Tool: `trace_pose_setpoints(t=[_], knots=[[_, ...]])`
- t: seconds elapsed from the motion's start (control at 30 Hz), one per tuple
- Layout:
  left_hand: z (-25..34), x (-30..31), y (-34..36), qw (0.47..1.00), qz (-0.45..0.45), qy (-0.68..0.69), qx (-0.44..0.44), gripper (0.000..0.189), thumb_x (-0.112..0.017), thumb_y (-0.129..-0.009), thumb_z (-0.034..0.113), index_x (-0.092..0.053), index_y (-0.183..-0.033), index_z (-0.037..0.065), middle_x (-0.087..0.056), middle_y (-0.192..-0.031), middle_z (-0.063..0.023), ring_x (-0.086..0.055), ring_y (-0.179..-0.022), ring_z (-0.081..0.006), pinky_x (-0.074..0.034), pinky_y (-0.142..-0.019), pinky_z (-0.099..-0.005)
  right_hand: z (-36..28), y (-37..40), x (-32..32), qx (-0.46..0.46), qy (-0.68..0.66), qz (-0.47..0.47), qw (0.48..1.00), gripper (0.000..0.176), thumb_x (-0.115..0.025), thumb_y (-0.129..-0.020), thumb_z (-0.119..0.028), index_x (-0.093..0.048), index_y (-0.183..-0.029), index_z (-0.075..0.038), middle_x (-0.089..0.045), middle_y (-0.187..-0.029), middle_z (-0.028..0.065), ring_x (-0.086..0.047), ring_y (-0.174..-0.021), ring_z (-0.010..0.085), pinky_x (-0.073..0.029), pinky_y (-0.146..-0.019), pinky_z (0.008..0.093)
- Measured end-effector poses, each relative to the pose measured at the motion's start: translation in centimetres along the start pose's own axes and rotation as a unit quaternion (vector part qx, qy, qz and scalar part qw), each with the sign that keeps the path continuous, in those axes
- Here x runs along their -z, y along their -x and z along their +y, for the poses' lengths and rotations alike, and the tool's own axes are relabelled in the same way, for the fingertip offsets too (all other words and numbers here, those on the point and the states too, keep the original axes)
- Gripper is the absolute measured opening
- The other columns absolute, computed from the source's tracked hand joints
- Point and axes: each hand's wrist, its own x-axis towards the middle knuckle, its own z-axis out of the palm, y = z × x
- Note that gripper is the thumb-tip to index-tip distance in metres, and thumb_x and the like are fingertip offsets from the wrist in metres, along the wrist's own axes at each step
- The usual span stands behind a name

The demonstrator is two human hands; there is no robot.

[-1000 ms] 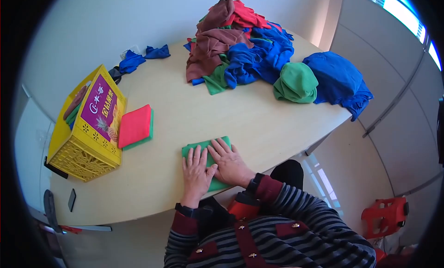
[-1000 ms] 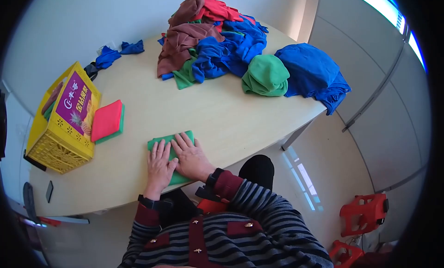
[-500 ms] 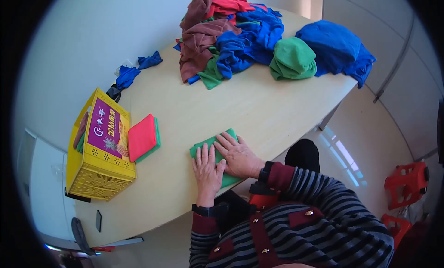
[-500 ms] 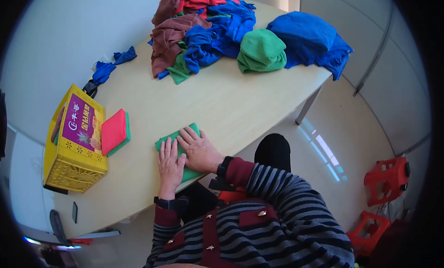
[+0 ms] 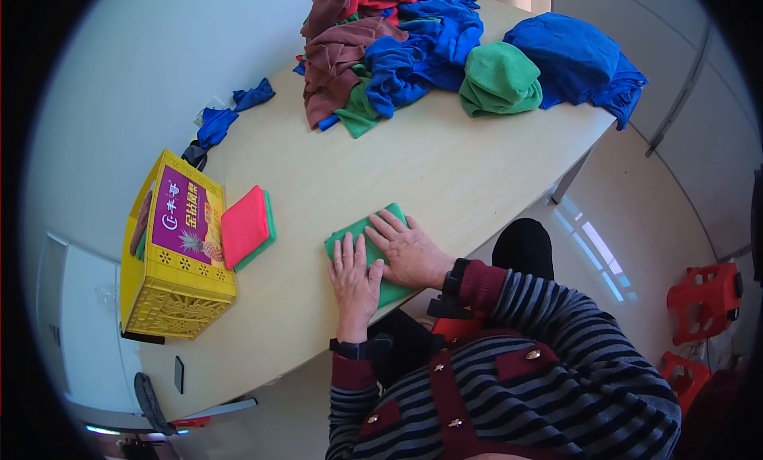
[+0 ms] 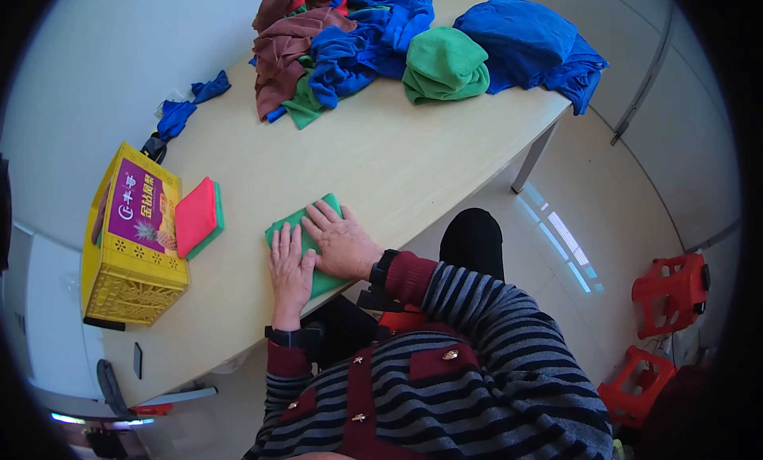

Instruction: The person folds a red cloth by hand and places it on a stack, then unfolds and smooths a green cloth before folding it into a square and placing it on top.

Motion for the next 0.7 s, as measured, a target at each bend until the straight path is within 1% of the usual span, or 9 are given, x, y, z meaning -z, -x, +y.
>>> trace_pose_setpoints(t=[0.1,0.2,0.23,0.33,0.37,0.47,0.6,0.67,0.7], knots=[[0.1,0.1,0.4,1.000,0.012,0.009,-0.009,0.075,-0.034,-0.103,0.061,-0.038,-0.155,0.008,-0.031,-0.164,-0.0152,-0.022,-0.152,-0.0385,-0.014,-0.122,-0.0590,0.0,0.1,0.1,-0.004,0.003,0.003,1.000,0.073,-0.054,-0.094,-0.049,-0.047,-0.147,0.000,-0.038,-0.158,0.0193,-0.030,-0.150,0.0355,-0.026,-0.119,0.0546],[0.9,1.0,2.1,0.999,0.028,-0.033,-0.002,0.072,-0.047,-0.100,0.057,-0.042,-0.153,0.009,-0.036,-0.161,-0.0150,-0.026,-0.151,-0.0391,-0.015,-0.121,-0.0617,-0.1,0.3,0.3,-0.009,0.007,-0.004,1.000,0.075,-0.054,-0.094,-0.052,-0.047,-0.147,0.000,-0.038,-0.158,0.0196,-0.029,-0.150,0.0360,-0.026,-0.119,0.0550],[1.3,1.4,2.7,0.999,0.030,-0.033,-0.001,0.072,-0.047,-0.100,0.057,-0.042,-0.153,0.009,-0.036,-0.161,-0.0150,-0.026,-0.151,-0.0391,-0.015,-0.121,-0.0617,-0.1,0.2,0.3,-0.009,0.010,-0.007,1.000,0.076,-0.054,-0.094,-0.053,-0.046,-0.147,0.000,-0.038,-0.158,0.0198,-0.029,-0.150,0.0362,-0.025,-0.119,0.0552],[3.2,3.2,4.8,0.994,0.033,-0.048,-0.090,0.064,-0.067,-0.092,0.043,-0.052,-0.145,0.011,-0.045,-0.155,-0.0118,-0.033,-0.148,-0.0370,-0.017,-0.120,-0.0639,-0.7,0.7,0.4,-0.025,0.035,-0.005,0.999,0.075,-0.053,-0.095,-0.053,-0.046,-0.148,0.000,-0.038,-0.158,0.0196,-0.029,-0.150,0.0366,-0.024,-0.120,0.0556],[3.0,3.0,5.1,0.994,0.039,-0.053,-0.084,0.064,-0.067,-0.092,0.043,-0.052,-0.145,0.011,-0.045,-0.155,-0.0118,-0.033,-0.148,-0.0370,-0.017,-0.120,-0.0639,-0.8,0.6,0.5,-0.031,0.047,-0.002,0.998,0.075,-0.052,-0.096,-0.054,-0.046,-0.148,0.000,-0.038,-0.158,0.0195,-0.029,-0.150,0.0368,-0.023,-0.120,0.0558],[1.9,2.4,6.2,0.993,0.056,-0.041,-0.093,0.057,-0.078,-0.083,0.027,-0.061,-0.135,0.013,-0.053,-0.146,-0.0082,-0.039,-0.144,-0.0345,-0.020,-0.119,-0.0643,-0.8,0.3,0.6,-0.027,0.068,0.008,0.997,0.074,-0.054,-0.096,-0.051,-0.046,-0.148,0.000,-0.039,-0.158,0.0202,-0.029,-0.150,0.0387,-0.023,-0.121,0.0562],[1.7,3.3,6.0,0.990,0.065,-0.059,-0.108,0.050,-0.077,-0.083,0.019,-0.064,-0.131,0.014,-0.056,-0.141,-0.0068,-0.042,-0.142,-0.0332,-0.021,-0.119,-0.0635,-1.4,2.0,0.6,-0.024,0.102,-0.007,0.994,0.074,-0.056,-0.095,-0.050,-0.046,-0.146,0.002,-0.042,-0.154,0.0240,-0.033,-0.147,0.0407,-0.024,-0.120,0.0557],[0.9,4.0,4.5,0.990,0.081,-0.067,-0.092,0.050,-0.077,-0.083,0.016,-0.064,-0.131,0.015,-0.056,-0.142,-0.0067,-0.042,-0.142,-0.0332,-0.021,-0.119,-0.0630,-2.3,0.9,1.6,-0.015,0.112,-0.008,0.994,0.074,-0.057,-0.095,-0.050,-0.046,-0.146,0.003,-0.043,-0.152,0.0257,-0.035,-0.146,0.0412,-0.024,-0.120,0.0553],[0.7,4.0,5.0,0.991,0.079,-0.061,-0.083,0.050,-0.076,-0.083,0.013,-0.064,-0.132,0.015,-0.056,-0.142,-0.0066,-0.042,-0.142,-0.0332,-0.021,-0.119,-0.0625,-3.0,1.1,2.5,-0.022,0.140,-0.036,0.989,0.074,-0.057,-0.095,-0.049,-0.047,-0.144,0.004,-0.045,-0.149,0.0271,-0.037,-0.144,0.0416,-0.026,-0.119,0.0546]])
